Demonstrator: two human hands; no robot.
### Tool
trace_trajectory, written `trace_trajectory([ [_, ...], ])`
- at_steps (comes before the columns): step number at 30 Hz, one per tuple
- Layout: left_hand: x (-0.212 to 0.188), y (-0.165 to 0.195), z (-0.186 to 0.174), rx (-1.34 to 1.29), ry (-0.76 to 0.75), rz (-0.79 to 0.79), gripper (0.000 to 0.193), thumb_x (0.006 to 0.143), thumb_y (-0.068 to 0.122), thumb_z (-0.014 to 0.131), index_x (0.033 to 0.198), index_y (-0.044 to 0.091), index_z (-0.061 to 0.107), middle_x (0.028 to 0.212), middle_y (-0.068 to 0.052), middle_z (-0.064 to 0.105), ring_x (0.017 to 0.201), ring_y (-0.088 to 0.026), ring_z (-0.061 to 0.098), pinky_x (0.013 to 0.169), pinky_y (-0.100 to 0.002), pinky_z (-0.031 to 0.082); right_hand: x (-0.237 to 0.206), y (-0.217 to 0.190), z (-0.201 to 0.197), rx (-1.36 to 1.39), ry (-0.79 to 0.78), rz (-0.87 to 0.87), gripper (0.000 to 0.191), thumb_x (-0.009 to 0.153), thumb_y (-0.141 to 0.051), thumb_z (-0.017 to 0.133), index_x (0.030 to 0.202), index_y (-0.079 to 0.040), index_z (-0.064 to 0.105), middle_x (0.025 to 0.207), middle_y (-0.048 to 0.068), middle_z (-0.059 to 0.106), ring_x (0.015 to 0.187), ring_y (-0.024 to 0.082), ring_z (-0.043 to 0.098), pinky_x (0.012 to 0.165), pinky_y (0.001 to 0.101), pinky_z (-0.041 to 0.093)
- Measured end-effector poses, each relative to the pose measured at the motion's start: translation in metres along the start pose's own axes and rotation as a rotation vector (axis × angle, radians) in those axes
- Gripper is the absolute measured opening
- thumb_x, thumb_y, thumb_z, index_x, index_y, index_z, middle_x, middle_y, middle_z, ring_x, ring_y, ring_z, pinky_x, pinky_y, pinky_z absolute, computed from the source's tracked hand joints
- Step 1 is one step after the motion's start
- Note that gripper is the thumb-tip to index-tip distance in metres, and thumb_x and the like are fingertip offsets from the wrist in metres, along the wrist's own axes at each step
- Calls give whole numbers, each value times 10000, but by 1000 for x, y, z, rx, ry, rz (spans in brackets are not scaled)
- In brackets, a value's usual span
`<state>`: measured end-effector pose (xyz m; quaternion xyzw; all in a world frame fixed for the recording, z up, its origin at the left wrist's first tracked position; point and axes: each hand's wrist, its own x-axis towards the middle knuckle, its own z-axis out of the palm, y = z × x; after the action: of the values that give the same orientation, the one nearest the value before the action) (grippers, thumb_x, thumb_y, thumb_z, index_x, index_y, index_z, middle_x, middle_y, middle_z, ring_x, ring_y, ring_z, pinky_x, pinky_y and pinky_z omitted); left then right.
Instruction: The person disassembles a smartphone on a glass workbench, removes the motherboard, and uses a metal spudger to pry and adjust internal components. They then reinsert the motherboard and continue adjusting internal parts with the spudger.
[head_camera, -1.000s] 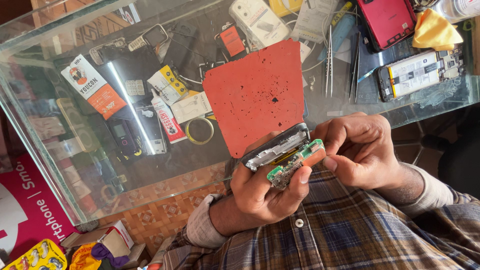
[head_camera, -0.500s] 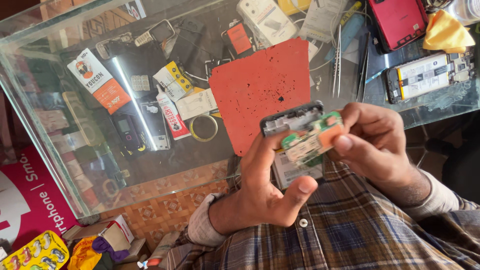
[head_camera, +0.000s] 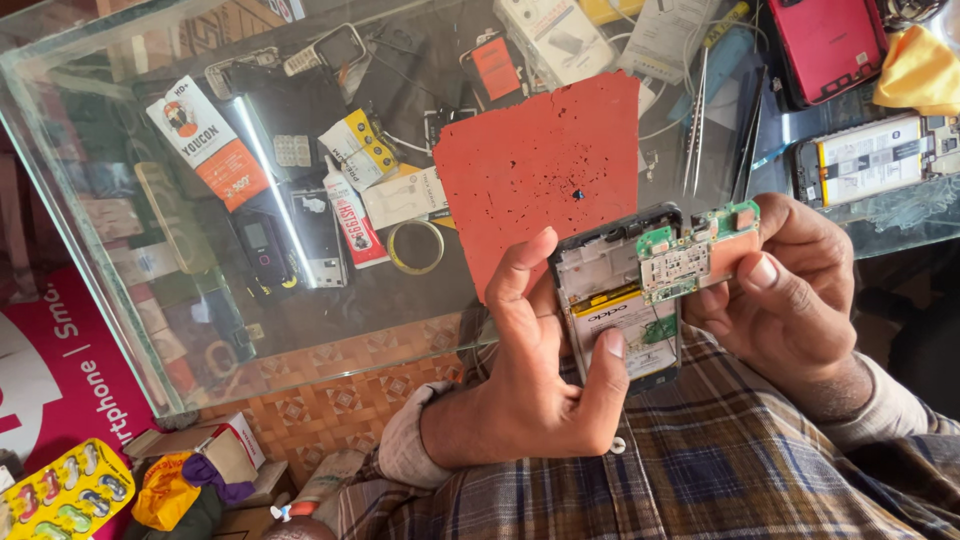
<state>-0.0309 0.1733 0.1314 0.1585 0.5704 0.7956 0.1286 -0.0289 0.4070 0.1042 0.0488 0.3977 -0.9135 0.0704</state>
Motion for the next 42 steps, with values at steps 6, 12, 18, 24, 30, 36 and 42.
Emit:
trace_trajectory([
  [6, 0, 0, 3, 60, 14, 21, 816, 1058, -104, 504, 1613, 51, -73, 1555, -286, 331, 1384, -257, 462, 1182, -366, 415, 2, 0, -1, 51, 13, 4, 192, 1120, -71, 624, 1007, 36, 511, 935, 212, 672, 794, 148, 608, 628, 262, 498],
  [12, 4, 1, 3, 98, 29, 42, 798, 1058, -109, 496, 1616, 47, -54, 1595, -297, 300, 1420, -275, 428, 1221, -385, 374, 9, 6, -2, 40, -32, -44, 211, 1143, -84, 611, 995, 41, 526, 890, 196, 663, 716, 137, 603, 596, 250, 488],
  [18, 7, 1, 0, 80, 50, 21, 756, 1070, -96, 476, 1619, 40, -27, 1619, -281, 303, 1422, -268, 436, 1224, -379, 376, 13, 11, -5, 21, 41, -96, 144, 1116, -89, 596, 1057, 30, 541, 861, 161, 629, 702, 138, 583, 537, 239, 464],
  [24, 34, -27, -46, 629, 160, 14, 735, 971, -95, 512, 1647, -22, 233, 1611, -286, 395, 1527, -357, 440, 1310, -424, 385, 36, 44, -22, -168, 202, 67, 160, 1121, -118, 581, 1008, -17, 531, 796, 99, 614, 609, 133, 551, 512, 257, 429],
  [30, 50, -69, -74, 789, 143, -86, 742, 880, -66, 518, 1586, -48, 290, 1553, -300, 481, 1457, -444, 486, 1182, -460, 446, 44, 74, -37, -653, 223, 314, 220, 1022, -223, 652, 932, -30, 598, 721, 75, 654, 525, 114, 562, 438, 301, 414],
  [36, 49, -82, -82, 1085, 79, -102, 644, 868, 2, 609, 1488, -50, 445, 1352, -233, 598, 1217, -416, 603, 1019, -486, 495, 47, 35, -58, -1862, 317, -276, 283, 1040, -286, 841, 967, -69, 674, 863, 64, 672, 700, 227, 631, 637, 393, 483],
  [42, 49, -85, -79, 1100, 15, 21, 809, 865, 300, 839, 1487, -51, 460, 1371, -201, 523, 1248, -380, 543, 1043, -473, 480, 73, 24, -79, -1953, 249, -294, 335, 939, -329, 875, 982, -58, 683, 865, 68, 676, 738, 265, 667, 672, 427, 508],
])
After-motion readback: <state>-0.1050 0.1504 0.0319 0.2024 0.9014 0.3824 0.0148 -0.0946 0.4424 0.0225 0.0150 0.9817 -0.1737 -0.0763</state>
